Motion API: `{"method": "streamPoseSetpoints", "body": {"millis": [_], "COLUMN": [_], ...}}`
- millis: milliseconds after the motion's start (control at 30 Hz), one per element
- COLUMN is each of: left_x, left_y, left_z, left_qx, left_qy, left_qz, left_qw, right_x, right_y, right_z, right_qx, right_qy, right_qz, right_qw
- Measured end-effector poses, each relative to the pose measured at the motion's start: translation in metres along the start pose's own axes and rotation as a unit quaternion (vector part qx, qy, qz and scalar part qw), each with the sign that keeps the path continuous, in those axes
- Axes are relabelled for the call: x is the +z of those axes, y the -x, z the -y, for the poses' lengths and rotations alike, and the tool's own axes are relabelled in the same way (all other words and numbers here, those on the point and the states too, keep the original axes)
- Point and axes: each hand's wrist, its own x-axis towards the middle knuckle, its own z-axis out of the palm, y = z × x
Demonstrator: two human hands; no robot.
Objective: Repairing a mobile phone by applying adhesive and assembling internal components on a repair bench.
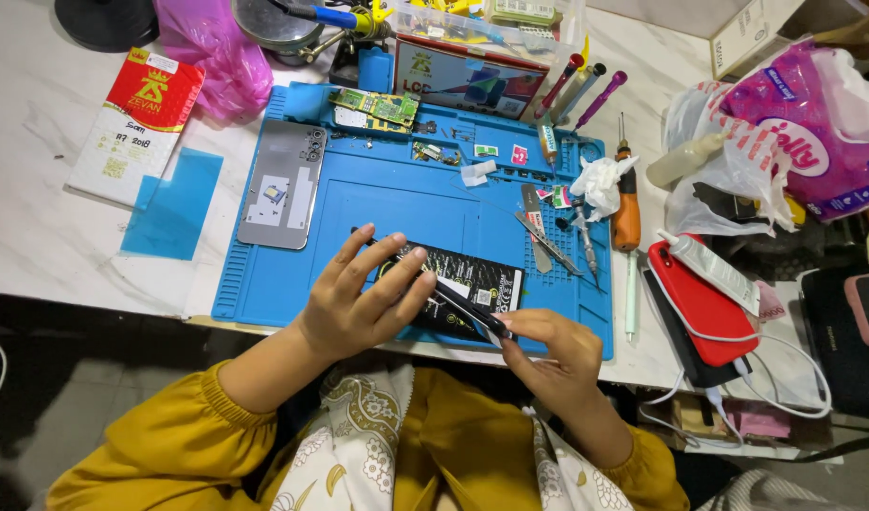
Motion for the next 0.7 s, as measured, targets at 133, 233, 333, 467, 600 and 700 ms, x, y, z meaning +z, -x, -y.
{"method": "streamPoseSetpoints", "body": {"millis": [133, 233, 333, 467, 600, 700], "left_x": [-0.001, 0.004, 0.003, 0.004, 0.004, 0.004], "left_y": [0.0, 0.008, 0.01, 0.013, 0.018, 0.017], "left_z": [-0.002, -0.003, -0.002, -0.001, -0.001, -0.001], "left_qx": [0.004, -0.007, 0.0, -0.013, -0.024, -0.028], "left_qy": [-0.001, -0.001, 0.0, 0.035, 0.06, 0.057], "left_qz": [0.028, 0.03, 0.061, 0.088, 0.105, 0.109], "left_qw": [1.0, 1.0, 0.998, 0.995, 0.992, 0.992], "right_x": [0.001, 0.001, 0.001, -0.005, -0.004, -0.003], "right_y": [0.007, 0.01, 0.008, 0.018, 0.021, 0.021], "right_z": [-0.008, -0.02, -0.029, -0.045, -0.047, -0.046], "right_qx": [0.059, 0.077, 0.063, 0.086, 0.105, 0.113], "right_qy": [-0.025, -0.029, -0.031, -0.041, -0.039, -0.043], "right_qz": [0.031, 0.053, 0.068, 0.077, 0.065, 0.061], "right_qw": [0.997, 0.995, 0.995, 0.992, 0.992, 0.991]}}
